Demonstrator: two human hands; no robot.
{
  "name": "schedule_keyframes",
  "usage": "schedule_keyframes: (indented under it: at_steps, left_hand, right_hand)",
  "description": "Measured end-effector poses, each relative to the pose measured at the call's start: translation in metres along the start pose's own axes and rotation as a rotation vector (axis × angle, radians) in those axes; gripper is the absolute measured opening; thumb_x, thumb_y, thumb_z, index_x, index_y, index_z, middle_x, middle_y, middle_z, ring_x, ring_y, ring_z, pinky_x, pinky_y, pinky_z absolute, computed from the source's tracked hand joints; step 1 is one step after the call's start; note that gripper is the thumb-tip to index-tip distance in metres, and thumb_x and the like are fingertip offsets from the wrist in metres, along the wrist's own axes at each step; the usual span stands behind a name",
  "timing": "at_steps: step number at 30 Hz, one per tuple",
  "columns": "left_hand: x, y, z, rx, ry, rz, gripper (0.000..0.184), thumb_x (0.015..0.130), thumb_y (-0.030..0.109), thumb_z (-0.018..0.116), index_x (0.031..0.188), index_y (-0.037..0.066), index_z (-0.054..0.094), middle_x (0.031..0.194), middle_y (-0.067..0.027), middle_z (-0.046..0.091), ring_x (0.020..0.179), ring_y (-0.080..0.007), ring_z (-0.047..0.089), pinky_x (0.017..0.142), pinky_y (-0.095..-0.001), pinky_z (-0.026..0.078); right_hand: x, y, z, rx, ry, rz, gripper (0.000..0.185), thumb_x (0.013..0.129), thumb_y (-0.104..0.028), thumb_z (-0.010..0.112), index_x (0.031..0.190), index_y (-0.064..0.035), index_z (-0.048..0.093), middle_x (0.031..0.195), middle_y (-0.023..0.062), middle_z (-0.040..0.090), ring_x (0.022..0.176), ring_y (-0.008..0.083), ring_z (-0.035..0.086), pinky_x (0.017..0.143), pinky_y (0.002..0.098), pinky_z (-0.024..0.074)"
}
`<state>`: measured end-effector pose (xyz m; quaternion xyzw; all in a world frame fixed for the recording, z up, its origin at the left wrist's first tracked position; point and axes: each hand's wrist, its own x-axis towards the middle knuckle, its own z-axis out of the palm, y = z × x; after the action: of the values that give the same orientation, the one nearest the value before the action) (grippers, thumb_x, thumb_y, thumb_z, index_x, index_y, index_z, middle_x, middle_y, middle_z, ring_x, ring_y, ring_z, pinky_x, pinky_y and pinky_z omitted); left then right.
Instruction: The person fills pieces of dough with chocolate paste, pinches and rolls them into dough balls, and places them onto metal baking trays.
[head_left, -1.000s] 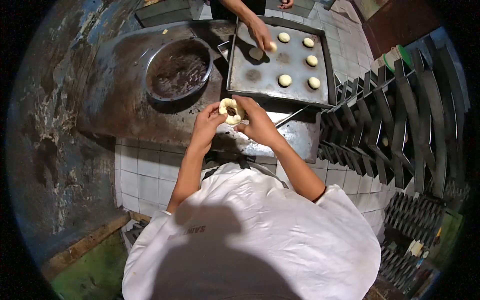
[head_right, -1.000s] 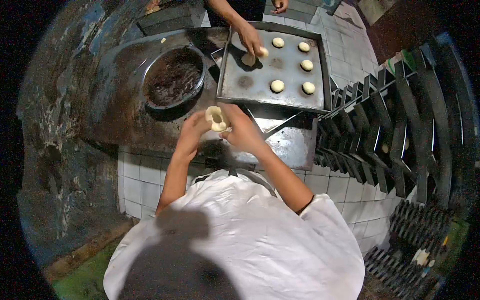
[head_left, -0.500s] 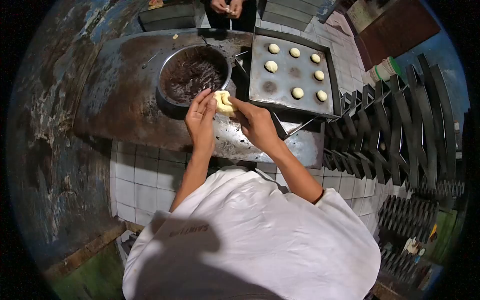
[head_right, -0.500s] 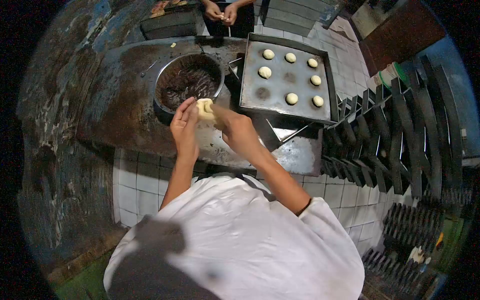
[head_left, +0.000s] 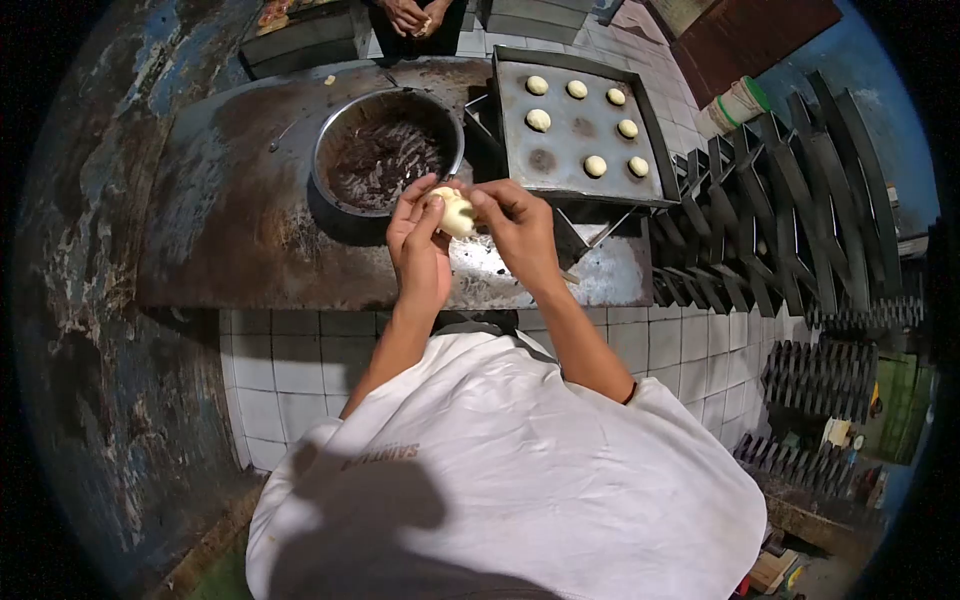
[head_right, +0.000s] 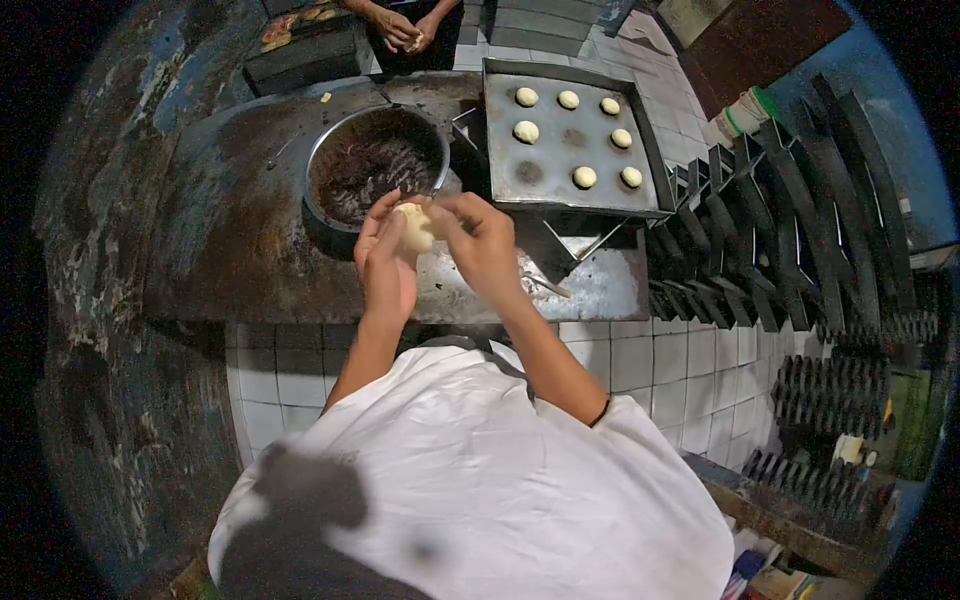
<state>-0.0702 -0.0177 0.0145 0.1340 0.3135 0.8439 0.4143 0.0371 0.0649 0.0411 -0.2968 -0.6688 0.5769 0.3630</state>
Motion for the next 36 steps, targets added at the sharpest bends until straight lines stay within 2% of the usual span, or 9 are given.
schedule_keyframes:
  at_steps: [8, 10, 12, 13, 17, 21, 28, 31, 36]
  left_hand:
    - [0.004, 0.001, -0.016, -0.002, -0.062, -0.005, 0.022, 0.106, 0.016, 0.054, 0.118, 0.003, 0.066, 0.133, -0.0152, 0.065, 0.118, -0.0231, 0.063, 0.102, -0.0377, 0.049]
    - [0.001, 0.005, -0.01, -0.028, -0.117, -0.006, 0.033, 0.108, 0.019, 0.051, 0.127, -0.005, 0.064, 0.141, -0.0171, 0.059, 0.123, -0.0214, 0.059, 0.108, -0.0344, 0.045]
    - [-0.001, 0.013, -0.012, -0.083, -0.191, -0.04, 0.037, 0.107, 0.019, 0.049, 0.13, -0.008, 0.062, 0.147, -0.0164, 0.055, 0.127, -0.0212, 0.056, 0.112, -0.0354, 0.04]
    - [-0.002, 0.013, -0.015, -0.063, -0.206, -0.043, 0.037, 0.107, 0.018, 0.05, 0.131, -0.008, 0.061, 0.147, -0.0166, 0.054, 0.126, -0.0209, 0.056, 0.112, -0.0354, 0.04]
    - [-0.008, 0.008, -0.029, -0.068, -0.084, -0.106, 0.032, 0.104, 0.017, 0.057, 0.127, -0.004, 0.061, 0.135, -0.0155, 0.061, 0.117, -0.0185, 0.061, 0.103, -0.0334, 0.047]
    - [-0.005, 0.011, -0.042, -0.119, 0.083, -0.098, 0.023, 0.103, 0.019, 0.061, 0.118, 0.001, 0.063, 0.12, -0.013, 0.068, 0.102, -0.0159, 0.065, 0.09, -0.0299, 0.054]
    - [-0.015, 0.02, -0.043, -0.084, -0.006, -0.051, 0.029, 0.106, 0.022, 0.055, 0.111, -0.003, 0.068, 0.13, -0.0175, 0.065, 0.116, -0.021, 0.063, 0.099, -0.0325, 0.05]
    - [-0.015, 0.032, -0.045, -0.006, -0.255, 0.015, 0.033, 0.101, 0.014, 0.051, 0.123, -0.006, 0.065, 0.15, -0.0218, 0.049, 0.139, -0.0283, 0.048, 0.111, -0.0386, 0.042]
    - [-0.016, 0.029, -0.056, -0.09, -0.033, -0.187, 0.031, 0.102, 0.018, 0.056, 0.122, -0.004, 0.065, 0.133, -0.0148, 0.061, 0.122, -0.0232, 0.058, 0.103, -0.0347, 0.047]
  right_hand:
    - [-0.006, -0.016, 0.02, -0.667, 0.18, -0.52, 0.031, 0.076, 0.0, 0.073, 0.106, -0.0074, 0.074, 0.093, 0.0108, 0.061, 0.082, 0.0313, 0.063, 0.072, 0.0363, 0.051]
    - [-0.002, -0.018, 0.02, -0.648, 0.214, -0.519, 0.024, 0.078, -0.002, 0.075, 0.102, -0.0049, 0.074, 0.093, 0.0093, 0.065, 0.081, 0.0239, 0.065, 0.074, 0.0325, 0.0513]
    - [-0.003, -0.024, 0.021, 0.059, -0.005, 0.055, 0.014, 0.081, -0.007, 0.078, 0.093, -0.0004, 0.074, 0.091, 0.008, 0.069, 0.082, 0.0144, 0.066, 0.075, 0.0293, 0.0523]
    - [-0.004, -0.02, 0.02, -0.006, -0.006, 0.09, 0.017, 0.083, -0.01, 0.08, 0.092, 0.0034, 0.073, 0.089, 0.0074, 0.072, 0.082, 0.0083, 0.065, 0.076, 0.0268, 0.0528]
    - [-0.012, -0.019, 0.029, -0.281, 0.044, -0.078, 0.034, 0.082, -0.006, 0.078, 0.114, 0.0002, 0.073, 0.083, 0.009, 0.069, 0.077, 0.0157, 0.068, 0.075, 0.0284, 0.0539]
    - [-0.022, -0.022, 0.05, -0.32, -0.043, -0.258, 0.027, 0.079, -0.003, 0.077, 0.106, -0.0005, 0.076, 0.097, 0.012, 0.068, 0.081, 0.0252, 0.069, 0.073, 0.0351, 0.0549]
    - [-0.012, -0.006, 0.046, -0.389, 0.015, -0.331, 0.019, 0.076, -0.005, 0.08, 0.094, -0.0005, 0.074, 0.086, 0.0087, 0.062, 0.078, 0.0227, 0.066, 0.074, 0.0317, 0.0527]
    - [-0.013, -0.003, 0.049, -0.045, -0.021, -0.019, 0.016, 0.078, -0.007, 0.081, 0.089, 0.0022, 0.073, 0.082, 0.0068, 0.066, 0.076, 0.0144, 0.064, 0.074, 0.0289, 0.0516]
    - [-0.019, -0.012, 0.051, -0.194, -0.02, -0.036, 0.022, 0.081, -0.004, 0.077, 0.102, 0.0034, 0.074, 0.087, 0.0112, 0.07, 0.079, 0.014, 0.066, 0.072, 0.0288, 0.0518]
